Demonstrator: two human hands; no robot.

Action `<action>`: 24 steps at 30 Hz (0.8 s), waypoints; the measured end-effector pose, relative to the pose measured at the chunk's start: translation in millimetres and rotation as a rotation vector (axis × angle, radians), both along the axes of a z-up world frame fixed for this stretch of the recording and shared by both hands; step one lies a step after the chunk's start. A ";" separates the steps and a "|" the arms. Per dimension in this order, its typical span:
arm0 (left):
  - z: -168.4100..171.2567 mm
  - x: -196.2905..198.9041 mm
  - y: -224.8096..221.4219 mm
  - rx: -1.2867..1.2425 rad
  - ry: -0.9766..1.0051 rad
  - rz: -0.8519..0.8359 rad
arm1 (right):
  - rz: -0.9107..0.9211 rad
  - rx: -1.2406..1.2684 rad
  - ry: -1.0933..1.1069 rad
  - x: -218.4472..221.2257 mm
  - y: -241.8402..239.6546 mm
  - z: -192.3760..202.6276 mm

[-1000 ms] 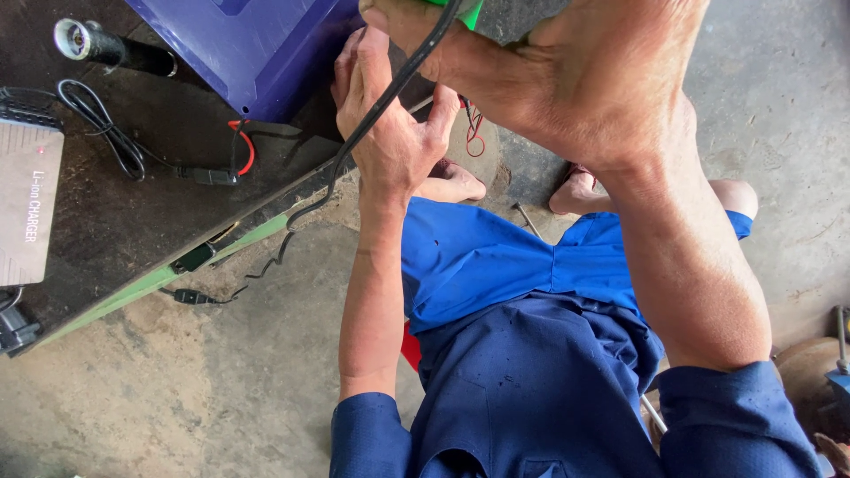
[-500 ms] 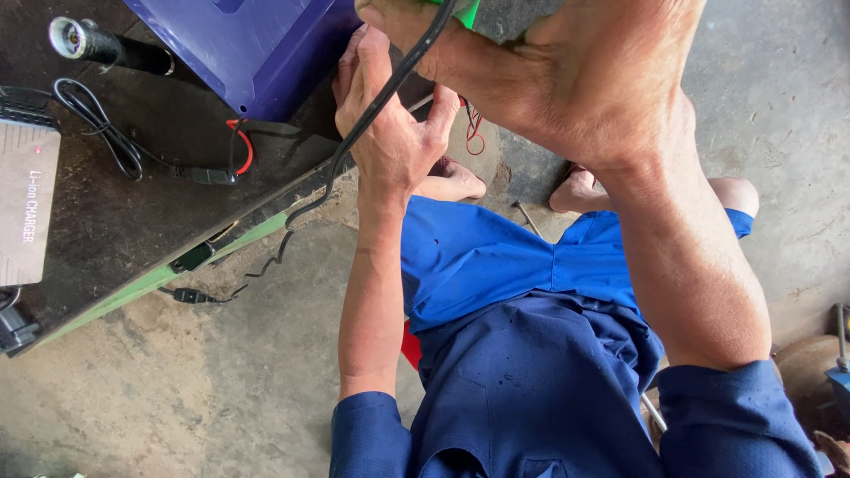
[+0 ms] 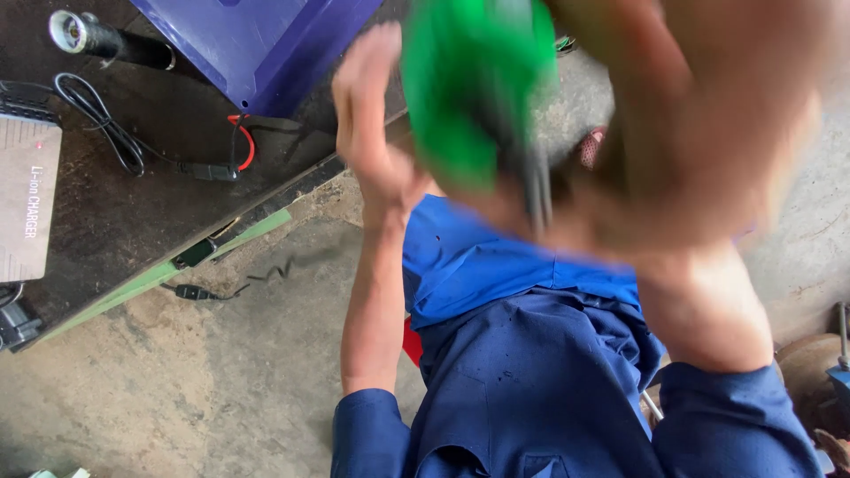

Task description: Reassembling a handheld flashlight by inserting internal components and securing them with a screwdriver.

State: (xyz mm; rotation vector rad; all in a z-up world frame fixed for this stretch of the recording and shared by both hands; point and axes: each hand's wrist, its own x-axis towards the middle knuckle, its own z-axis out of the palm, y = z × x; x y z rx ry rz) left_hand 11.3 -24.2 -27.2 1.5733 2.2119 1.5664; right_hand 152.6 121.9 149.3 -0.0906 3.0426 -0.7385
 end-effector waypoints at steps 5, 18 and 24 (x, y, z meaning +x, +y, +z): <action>-34.2 94.0 -89.2 0.203 -0.016 0.018 | -0.246 -0.310 0.646 40.9 -70.9 -39.6; -8.2 84.4 -134.0 -0.938 -0.353 -0.839 | -0.245 0.202 1.031 -92.7 -111.1 -326.1; 49.7 26.9 -25.2 -0.206 0.027 -0.017 | -0.295 0.058 0.931 -99.2 -93.6 -327.7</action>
